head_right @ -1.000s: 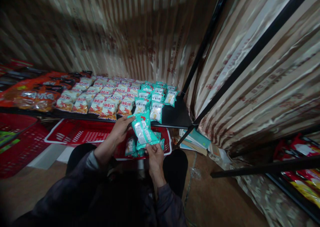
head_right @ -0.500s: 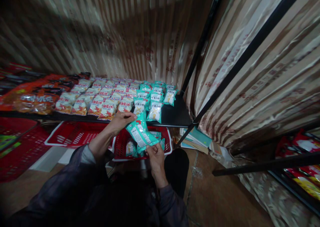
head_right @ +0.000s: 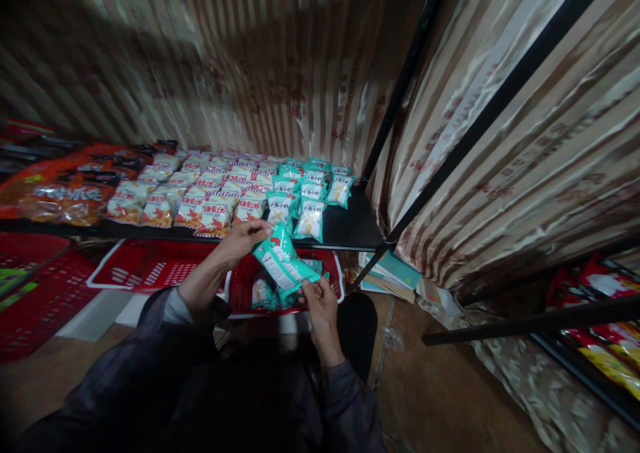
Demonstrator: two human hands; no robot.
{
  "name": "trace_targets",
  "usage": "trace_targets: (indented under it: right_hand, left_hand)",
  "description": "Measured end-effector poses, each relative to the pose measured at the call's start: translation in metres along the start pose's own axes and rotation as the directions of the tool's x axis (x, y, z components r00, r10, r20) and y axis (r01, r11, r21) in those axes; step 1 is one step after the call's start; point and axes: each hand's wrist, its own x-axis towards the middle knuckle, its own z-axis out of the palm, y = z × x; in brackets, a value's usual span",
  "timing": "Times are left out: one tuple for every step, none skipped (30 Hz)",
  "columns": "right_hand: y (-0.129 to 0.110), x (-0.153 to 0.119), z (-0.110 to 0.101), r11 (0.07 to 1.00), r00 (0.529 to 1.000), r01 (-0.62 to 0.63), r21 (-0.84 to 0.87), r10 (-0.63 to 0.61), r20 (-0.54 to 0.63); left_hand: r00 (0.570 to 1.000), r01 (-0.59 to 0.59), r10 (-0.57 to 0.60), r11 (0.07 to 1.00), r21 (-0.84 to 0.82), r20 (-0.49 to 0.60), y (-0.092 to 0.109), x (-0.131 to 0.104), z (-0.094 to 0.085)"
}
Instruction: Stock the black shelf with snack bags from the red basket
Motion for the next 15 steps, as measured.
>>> trace_targets:
  right_hand:
    - [-0.001, 0.000, 0.000, 1.000, 1.000, 0.002, -0.001, -0.002, -0.006]
    - [-0.002, -0.001, 0.001, 1.000, 1.000, 0.003, -0.004, -0.003, -0.006]
    - [-0.003, -0.002, 0.001, 1.000, 1.000, 0.007, -0.012, -0.007, -0.002]
    - [-0.005, -0.003, 0.002, 1.000, 1.000, 0.015, -0.024, -0.015, 0.001]
    - [-0.006, -0.003, 0.002, 0.999, 1.000, 0.029, -0.038, -0.029, 0.004]
    - [-0.008, -0.004, 0.003, 0.997, 0.999, 0.046, -0.055, -0.046, 0.004]
    - [-0.009, -0.005, 0.003, 0.995, 0.998, 0.064, -0.077, -0.064, 0.005]
    - [-0.010, -0.006, 0.003, 0.992, 0.997, 0.078, -0.099, -0.078, 0.008]
    - [-0.011, -0.007, 0.003, 0.989, 0.996, 0.090, -0.118, -0.089, 0.013]
    - [-0.012, -0.008, 0.004, 0.986, 0.995, 0.097, -0.136, -0.096, 0.017]
    - [-0.013, -0.008, 0.004, 0.983, 0.995, 0.102, -0.152, -0.100, 0.018]
    - [-0.013, -0.009, 0.004, 0.981, 0.994, 0.105, -0.164, -0.104, 0.016]
    - [-0.013, -0.010, 0.004, 0.979, 0.994, 0.106, -0.172, -0.106, 0.008]
    - [-0.013, -0.011, 0.003, 0.978, 0.994, 0.106, -0.181, -0.108, 0.002]
    - [-0.013, -0.011, 0.003, 0.976, 0.994, 0.108, -0.191, -0.111, -0.003]
  left_hand:
    - [1.000, -0.002, 0.002, 1.000, -0.011, -0.008, 0.000, 0.000, 0.000]
    - [1.000, -0.004, 0.003, 1.000, -0.023, -0.014, 0.000, 0.000, -0.001]
    - [1.000, -0.004, 0.003, 0.999, -0.035, -0.020, -0.001, 0.000, -0.001]
    - [1.000, -0.001, 0.000, 0.999, -0.046, -0.027, -0.001, 0.000, -0.002]
    - [0.999, 0.001, -0.003, 0.998, -0.056, -0.037, -0.001, 0.000, -0.002]
    - [0.999, 0.003, -0.006, 0.998, -0.066, -0.052, -0.002, 0.000, -0.003]
    - [0.998, 0.006, -0.011, 0.997, -0.075, -0.069, -0.003, 0.001, -0.003]
    - [0.996, 0.006, -0.014, 0.997, -0.083, -0.086, -0.005, 0.001, -0.003]
    - [0.995, 0.005, -0.014, 0.996, -0.086, -0.103, -0.006, 0.001, -0.003]
    - [0.993, 0.005, -0.015, 0.996, -0.087, -0.119, -0.008, 0.002, -0.003]
    - [0.991, 0.004, -0.016, 0.996, -0.087, -0.135, -0.010, 0.002, -0.002]
    - [0.989, 0.004, -0.017, 0.996, -0.088, -0.149, -0.012, 0.002, -0.002]
    - [0.987, 0.004, -0.018, 0.996, -0.090, -0.160, -0.013, 0.001, -0.002]
    - [0.986, 0.003, -0.019, 0.996, -0.094, -0.164, -0.014, 0.001, -0.002]
    - [0.987, 0.002, -0.018, 0.995, -0.100, -0.158, -0.015, 0.000, -0.002]
